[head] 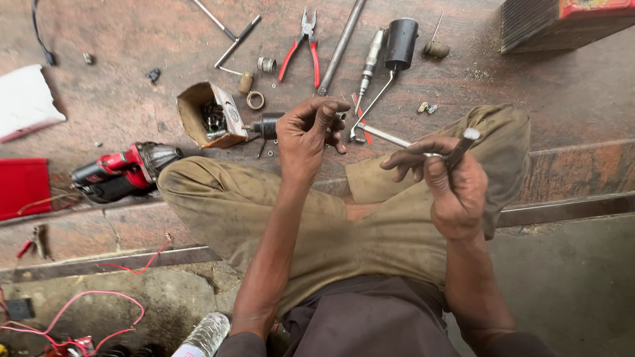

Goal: The person sits on the workshop floor and repairs a starter motor. They use a wrench to loosen bolts on the motor housing, remove the end cap and internal parts, handle small screws and components from a box, and file or scrape the motor's mounting surface by hand.

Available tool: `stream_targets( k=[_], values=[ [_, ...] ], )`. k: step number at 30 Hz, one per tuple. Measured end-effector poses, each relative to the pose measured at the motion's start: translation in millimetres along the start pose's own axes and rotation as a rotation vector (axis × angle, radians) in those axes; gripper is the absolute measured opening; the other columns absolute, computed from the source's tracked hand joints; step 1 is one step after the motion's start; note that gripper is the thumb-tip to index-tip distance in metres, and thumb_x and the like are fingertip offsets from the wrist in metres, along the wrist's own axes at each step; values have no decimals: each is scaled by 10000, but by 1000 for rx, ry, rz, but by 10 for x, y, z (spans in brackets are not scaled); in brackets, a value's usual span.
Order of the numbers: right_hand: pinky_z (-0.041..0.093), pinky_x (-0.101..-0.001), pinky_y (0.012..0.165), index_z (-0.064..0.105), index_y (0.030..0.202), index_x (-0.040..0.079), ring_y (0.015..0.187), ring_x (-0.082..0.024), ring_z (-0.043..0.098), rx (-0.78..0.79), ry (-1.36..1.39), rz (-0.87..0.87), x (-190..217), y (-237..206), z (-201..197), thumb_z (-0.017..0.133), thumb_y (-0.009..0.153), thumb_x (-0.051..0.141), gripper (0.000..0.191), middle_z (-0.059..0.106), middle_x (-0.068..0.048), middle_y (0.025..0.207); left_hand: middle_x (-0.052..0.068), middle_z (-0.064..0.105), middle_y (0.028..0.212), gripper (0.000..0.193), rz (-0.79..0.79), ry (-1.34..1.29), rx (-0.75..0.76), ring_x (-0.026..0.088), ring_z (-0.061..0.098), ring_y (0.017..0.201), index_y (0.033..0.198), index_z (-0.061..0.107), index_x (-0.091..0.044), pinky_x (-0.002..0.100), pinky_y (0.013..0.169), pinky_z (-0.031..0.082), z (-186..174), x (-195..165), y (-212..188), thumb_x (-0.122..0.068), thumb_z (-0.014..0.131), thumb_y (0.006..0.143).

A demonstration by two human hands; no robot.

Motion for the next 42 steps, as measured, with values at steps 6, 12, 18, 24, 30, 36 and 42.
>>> stream_targets(
  k=[6, 12, 18, 24, 30, 36, 42],
  values=[
    [551, -301, 862, 554, 1286, -2, 927, -172, 687, 90, -117, 11, 32, 9, 207, 510, 1161, 230, 267, 753, -169, 1099, 46, 681, 831, 291, 3, 19, 50, 78, 604, 656, 1051, 764, 15, 253, 488, 537, 28, -35, -158, -264, 688, 1025],
    [561, -331, 880, 634, 1208, 8, 997, -180, 702, 290, -484, -74, 216, 62, 340, 554, 1085, 138, 195, 742, -129, 1089, 25, 686, 851, 217, 32, 183, 63, 49, 580, 631, 1041, 767, 8, 236, 469, 481, 101, -246, -216, -182, 663, 1048],
    [555, -325, 879, 651, 1207, 2, 984, -191, 665, 292, -249, 131, -107, -40, 327, 576, 1080, 91, 173, 720, -119, 1125, 26, 710, 870, 128, 265, 609, 157, 58, 588, 576, 1057, 786, -47, 248, 496, 450, 279, -520, -307, -84, 669, 1020],
    [521, -280, 742, 640, 1323, -17, 873, -152, 641, 114, 323, 489, -988, 191, 164, 583, 1082, 217, 340, 684, -106, 993, 13, 745, 808, 131, 47, 721, 296, 55, 640, 613, 1064, 786, -57, 235, 547, 515, 176, -363, 7, -122, 688, 1005],
    [450, -249, 618, 705, 1147, -63, 714, -128, 626, 128, 224, 557, -1796, 618, 109, 749, 1037, 186, 276, 717, -57, 856, 37, 781, 889, 202, 32, 965, 541, 132, 719, 800, 1158, 771, -106, 324, 743, 563, -115, -258, 367, -129, 728, 963],
    [586, -257, 744, 746, 1081, 2, 822, -98, 721, 274, 64, 364, -2080, 717, 307, 767, 968, 177, 209, 756, -55, 901, 97, 773, 856, 200, 225, 1420, 582, 303, 702, 873, 998, 848, -184, 595, 1118, 249, -210, 32, 531, -179, 848, 798],
    [570, -275, 752, 780, 1029, 23, 783, -91, 702, 327, -77, 408, -2542, 899, 349, 787, 964, 210, 198, 771, -28, 859, 70, 777, 890, 173, 155, 1490, 538, 268, 711, 908, 1002, 838, -190, 588, 1205, 182, -518, 356, 724, -180, 840, 830]
  ],
)
Point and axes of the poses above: each hand's wrist, its own y-axis towards the middle knuckle, its own z-axis out of the palm, x = y × z, the point moved 9 cm from there along y, towards the middle knuckle
